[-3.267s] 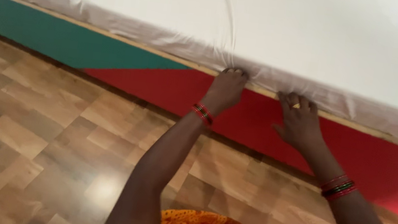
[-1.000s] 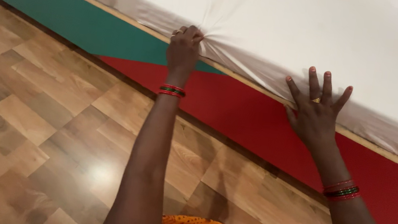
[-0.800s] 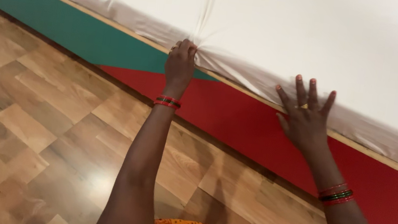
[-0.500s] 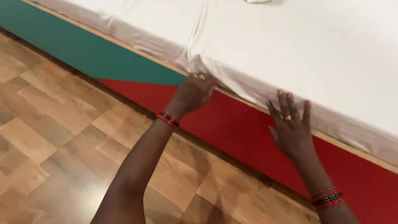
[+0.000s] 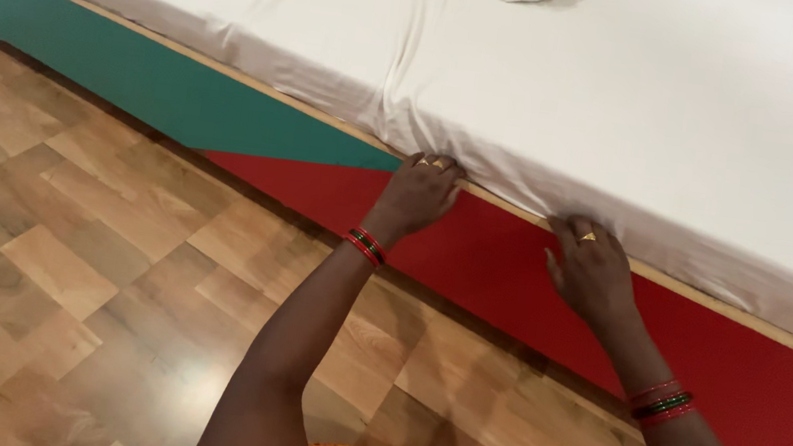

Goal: The person tucks a white sheet under the edge of a bed frame using their hands.

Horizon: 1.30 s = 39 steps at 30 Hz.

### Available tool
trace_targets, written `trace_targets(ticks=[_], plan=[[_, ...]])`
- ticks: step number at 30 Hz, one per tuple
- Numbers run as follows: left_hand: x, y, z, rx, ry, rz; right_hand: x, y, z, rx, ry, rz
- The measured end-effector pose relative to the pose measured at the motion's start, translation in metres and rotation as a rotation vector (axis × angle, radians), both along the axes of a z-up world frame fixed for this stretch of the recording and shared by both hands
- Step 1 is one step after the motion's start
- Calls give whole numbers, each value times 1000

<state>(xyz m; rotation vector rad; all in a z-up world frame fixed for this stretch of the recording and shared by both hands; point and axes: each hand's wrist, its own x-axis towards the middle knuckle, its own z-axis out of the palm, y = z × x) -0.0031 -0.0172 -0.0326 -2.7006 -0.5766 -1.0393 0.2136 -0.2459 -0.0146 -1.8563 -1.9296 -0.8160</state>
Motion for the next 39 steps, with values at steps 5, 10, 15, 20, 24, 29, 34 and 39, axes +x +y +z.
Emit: trace_targets(ticks=[5, 10, 15, 20, 24, 29, 34, 39], plan=[[8, -13, 19, -9, 72, 107, 1, 0, 8, -170, 26, -69], [16, -28, 44, -192, 244, 220, 7, -7, 22, -262, 75, -71], [16, -31, 31, -155, 240, -38, 19, -12, 13, -310, 200, -17], [49, -40, 12, -77, 103, -355, 32, -15, -1, -314, 196, 60], [57, -51, 18, -195, 116, -258, 36, -20, 6, -388, 233, 19], [64, -68, 31, -230, 273, -68, 37, -23, 27, -440, 258, -179], [79, -80, 34, -127, 363, 30, 23, -19, 28, -406, 102, -102], [86, -75, 22, -46, 331, 0, 13, -19, 16, -375, -8, -128]])
